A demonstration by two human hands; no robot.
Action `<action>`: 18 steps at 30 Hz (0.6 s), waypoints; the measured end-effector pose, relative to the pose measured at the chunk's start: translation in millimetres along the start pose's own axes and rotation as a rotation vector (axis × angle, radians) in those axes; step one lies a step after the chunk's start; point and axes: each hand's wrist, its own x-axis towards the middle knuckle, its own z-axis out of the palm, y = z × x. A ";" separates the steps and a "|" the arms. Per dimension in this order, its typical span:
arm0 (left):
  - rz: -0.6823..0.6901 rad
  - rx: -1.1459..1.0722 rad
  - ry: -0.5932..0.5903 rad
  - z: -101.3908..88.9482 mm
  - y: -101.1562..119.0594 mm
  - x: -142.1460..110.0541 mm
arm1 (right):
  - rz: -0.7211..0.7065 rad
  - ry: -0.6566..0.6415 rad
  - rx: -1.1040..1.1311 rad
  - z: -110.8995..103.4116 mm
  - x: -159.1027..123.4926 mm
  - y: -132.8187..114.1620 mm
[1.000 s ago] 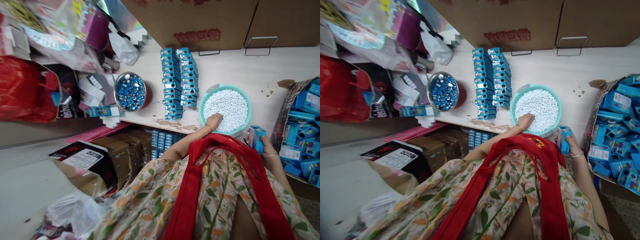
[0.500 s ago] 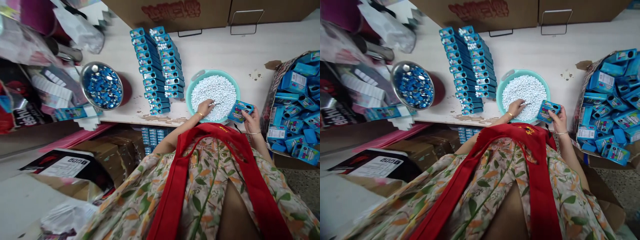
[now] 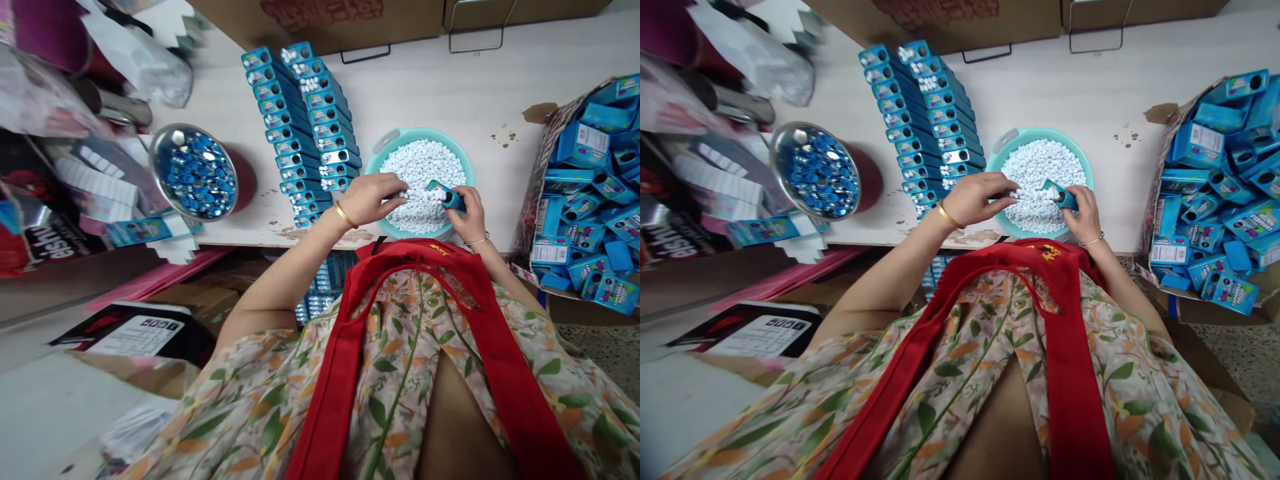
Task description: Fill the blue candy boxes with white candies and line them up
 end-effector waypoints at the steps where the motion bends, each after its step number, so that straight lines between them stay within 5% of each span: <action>1: -0.007 0.034 -0.019 -5.1 6.5 3.2 | -0.010 -0.016 0.000 2.8 1.0 -0.1; 11: -0.022 0.172 -0.014 -16.1 65.8 11.3 | -0.024 -0.010 -0.035 11.7 -2.5 5.1; 14: -0.074 0.170 0.043 -11.3 45.6 8.3 | -0.026 0.003 -0.033 10.8 -2.8 7.5; 18: -0.210 0.219 0.117 4.9 -28.1 10.9 | 0.034 0.039 -0.020 1.1 -1.4 8.6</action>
